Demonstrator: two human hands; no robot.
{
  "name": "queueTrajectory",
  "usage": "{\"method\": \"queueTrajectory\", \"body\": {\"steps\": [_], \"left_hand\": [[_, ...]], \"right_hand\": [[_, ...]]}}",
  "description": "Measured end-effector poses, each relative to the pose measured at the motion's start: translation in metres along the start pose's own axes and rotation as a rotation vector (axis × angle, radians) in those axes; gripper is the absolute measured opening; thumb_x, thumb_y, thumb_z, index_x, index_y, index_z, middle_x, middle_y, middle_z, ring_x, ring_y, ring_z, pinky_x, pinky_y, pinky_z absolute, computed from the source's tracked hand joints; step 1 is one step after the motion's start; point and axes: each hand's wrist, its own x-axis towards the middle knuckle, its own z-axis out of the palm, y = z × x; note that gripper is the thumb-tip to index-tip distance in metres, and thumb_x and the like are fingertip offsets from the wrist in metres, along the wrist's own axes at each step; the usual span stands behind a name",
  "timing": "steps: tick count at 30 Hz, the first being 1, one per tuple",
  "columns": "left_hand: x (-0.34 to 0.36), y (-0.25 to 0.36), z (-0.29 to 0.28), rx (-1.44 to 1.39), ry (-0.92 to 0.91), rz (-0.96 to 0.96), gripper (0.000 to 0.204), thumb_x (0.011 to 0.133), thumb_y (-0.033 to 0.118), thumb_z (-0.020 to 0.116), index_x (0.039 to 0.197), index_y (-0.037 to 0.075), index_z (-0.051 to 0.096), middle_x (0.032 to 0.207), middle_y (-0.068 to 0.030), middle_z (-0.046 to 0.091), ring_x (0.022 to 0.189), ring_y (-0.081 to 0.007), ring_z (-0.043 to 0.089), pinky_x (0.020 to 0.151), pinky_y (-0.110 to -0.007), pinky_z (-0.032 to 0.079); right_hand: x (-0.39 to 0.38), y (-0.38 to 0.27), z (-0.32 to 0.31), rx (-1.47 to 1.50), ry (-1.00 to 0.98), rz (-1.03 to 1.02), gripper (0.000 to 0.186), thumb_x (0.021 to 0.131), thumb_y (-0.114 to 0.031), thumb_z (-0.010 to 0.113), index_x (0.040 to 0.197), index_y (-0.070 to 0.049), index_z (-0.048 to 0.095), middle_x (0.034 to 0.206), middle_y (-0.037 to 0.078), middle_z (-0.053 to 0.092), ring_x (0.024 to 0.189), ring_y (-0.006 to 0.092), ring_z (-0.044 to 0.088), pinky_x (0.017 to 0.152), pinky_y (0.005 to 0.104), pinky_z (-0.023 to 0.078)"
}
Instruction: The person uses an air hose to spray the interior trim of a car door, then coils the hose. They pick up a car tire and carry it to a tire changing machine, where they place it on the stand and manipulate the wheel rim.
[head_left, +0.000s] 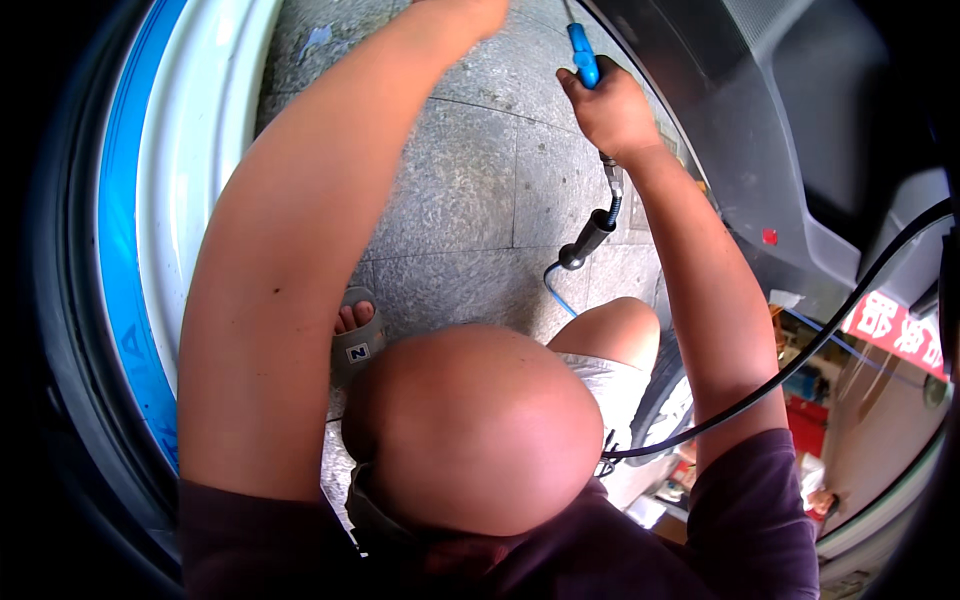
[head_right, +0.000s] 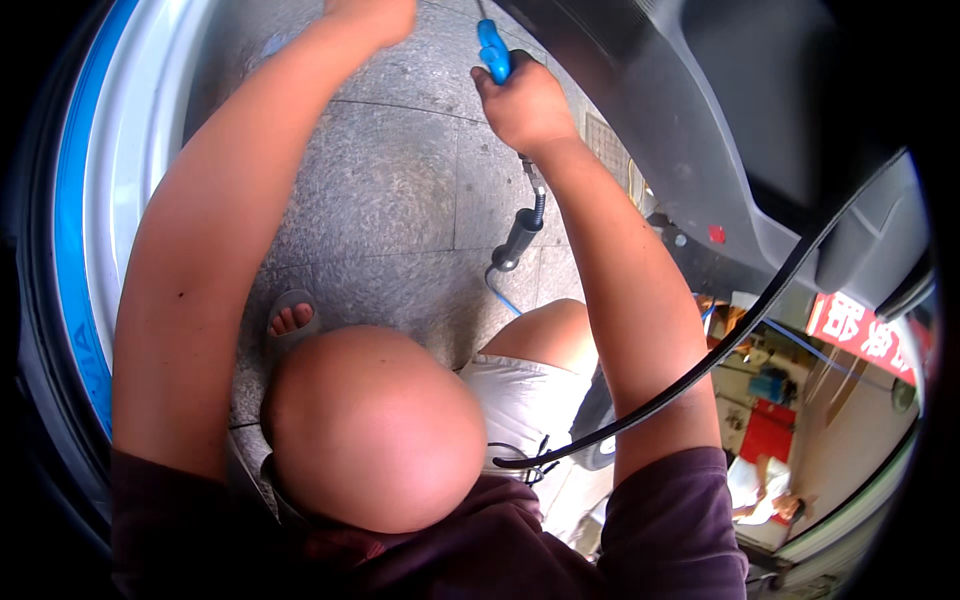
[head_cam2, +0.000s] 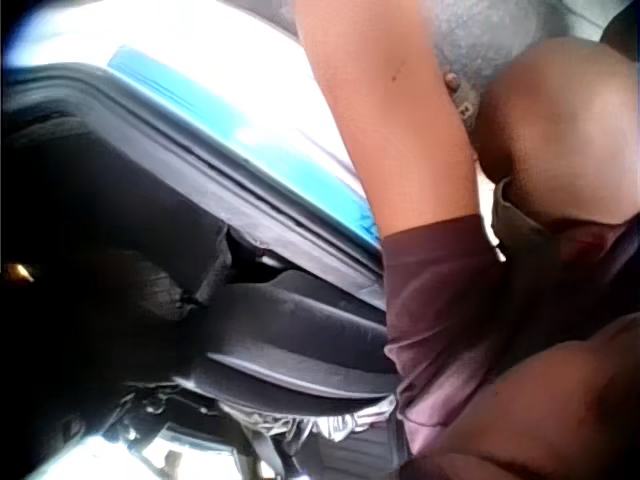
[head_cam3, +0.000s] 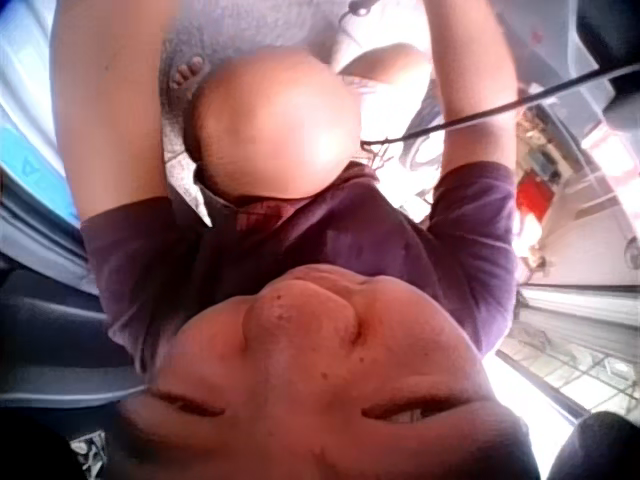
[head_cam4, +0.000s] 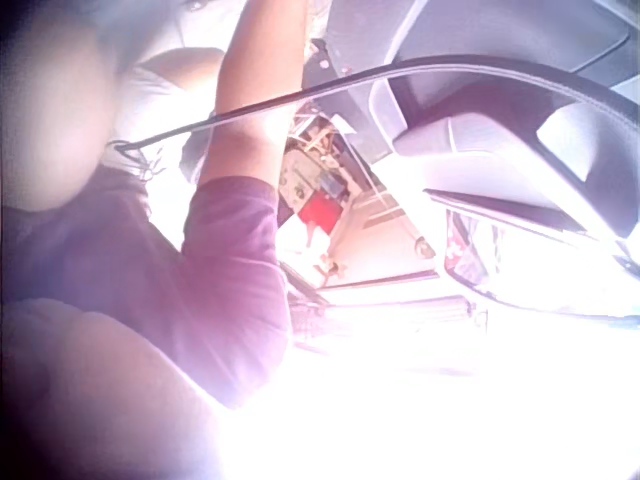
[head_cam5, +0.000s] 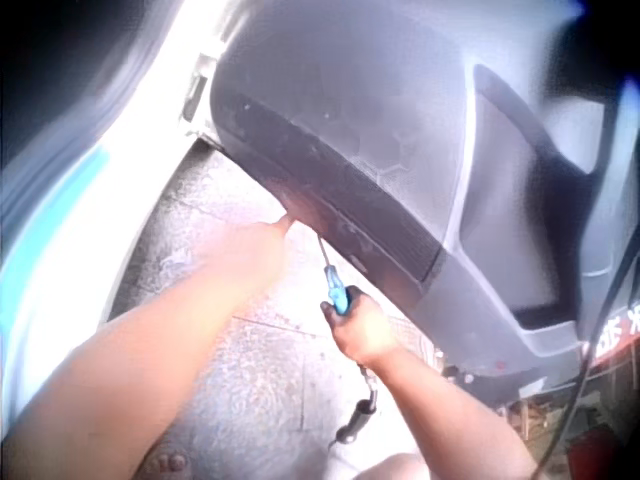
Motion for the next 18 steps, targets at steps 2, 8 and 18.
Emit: {"method": "queueTrajectory", "body": {"steps": [2,8,18], "left_hand": [[0.002,0.009,0.021,0.001,0.029,0.044,0.057,0.098,0.019,0.046,0.155,0.017,0.043,0.116,-0.0239,0.071,0.106,-0.0396,0.069,0.093,-0.05,0.054],[0.019,0.009,0.05,0.262,-0.07,-0.038,0.065,0.091,0.012,0.054,0.154,0.025,0.043,0.126,-0.0204,0.068,0.113,-0.0396,0.067,0.095,-0.052,0.054],[0.007,0.027,0.059,0.42,-0.09,0.028,0.062,0.09,0.023,0.057,0.149,0.01,0.043,0.123,-0.0275,0.067,0.113,-0.0451,0.065,0.096,-0.054,0.052]], "right_hand": [[-0.01,0.027,-0.002,-0.034,0.011,0.006,0.044,0.094,-0.041,0.066,0.105,0.002,0.066,0.098,0.028,0.071,0.099,0.0458,0.068,0.089,0.0492,0.053],[-0.058,0.101,-0.006,0.005,0.043,0.14,0.043,0.095,-0.039,0.065,0.112,0.001,0.062,0.1,0.028,0.071,0.099,0.0457,0.068,0.089,0.0511,0.054],[-0.131,0.277,-0.009,0.016,0.092,0.333,0.037,0.094,-0.034,0.066,0.112,-0.003,0.06,0.102,0.025,0.072,0.1,0.0437,0.069,0.086,0.0529,0.055]]}}
